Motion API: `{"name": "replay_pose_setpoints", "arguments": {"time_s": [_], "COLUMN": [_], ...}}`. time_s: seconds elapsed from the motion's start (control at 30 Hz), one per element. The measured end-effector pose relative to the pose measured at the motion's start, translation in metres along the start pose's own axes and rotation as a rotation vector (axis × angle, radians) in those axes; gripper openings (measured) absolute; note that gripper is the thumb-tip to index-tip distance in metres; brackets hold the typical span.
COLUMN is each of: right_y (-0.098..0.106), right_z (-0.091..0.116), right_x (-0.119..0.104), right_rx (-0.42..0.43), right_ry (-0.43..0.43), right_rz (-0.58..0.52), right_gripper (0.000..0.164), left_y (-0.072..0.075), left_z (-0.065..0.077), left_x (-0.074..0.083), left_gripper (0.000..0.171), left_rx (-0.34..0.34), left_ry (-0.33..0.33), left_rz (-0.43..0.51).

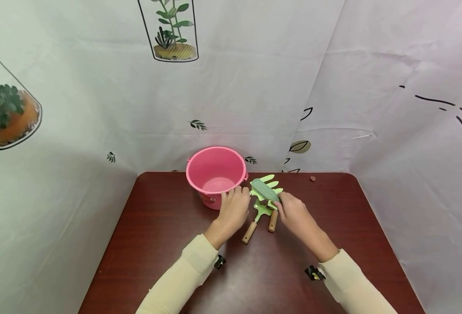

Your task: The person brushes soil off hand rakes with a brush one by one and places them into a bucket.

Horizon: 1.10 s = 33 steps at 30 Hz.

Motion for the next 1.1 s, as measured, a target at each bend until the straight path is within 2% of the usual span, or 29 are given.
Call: {"name": "replay_pose_setpoints", "arguments": {"time_s": [0.17,0.4,0.83,0.97,1.1], "right_y": [-0.001,0.000,0.005,0.004,0.003], "right_z": [-0.002,-0.008,-0.010,-0.009,-0.007], "right_x": [0.004,0.021,0.050,0.061,0.073], "right_rx": [0.023,0.045,0.075,0.083,0.083], "right_ry": [-0.023,-0.068,-0.124,-0.137,-0.157], "right_rz": [0.016,0.038,0.028,0.017,0.013], "right_gripper": [0.014,0.016,0.016,0.018,0.018], "left_y": [-0.001,0.002,-0.002,0.001,0.007], "left_z": [0.001,0.002,0.004,0.004,0.004], "left_x": [0.000,-0.001,-0.004,-0.005,-0.012], "left_gripper": [0.031,0.027,0.024,0.027,0.022], "left_rx": [-0.013,0.026,0.014,-0.005,0.004], "left_ry": [-0.007,-0.008,0.005,0.018,0.043], "left_rz": [-0.001,-0.002,0.021,0.049,0.091]}}
Point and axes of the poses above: each hand's wrist, its own z-axis away from the middle knuckle, its own y-axis out of the back of the hand, x = y × z, the point moved 7 cm from there along -z, towards the middle knuckle, and after that the axes turned 10 degrees about -y, right-handed, at the moved point
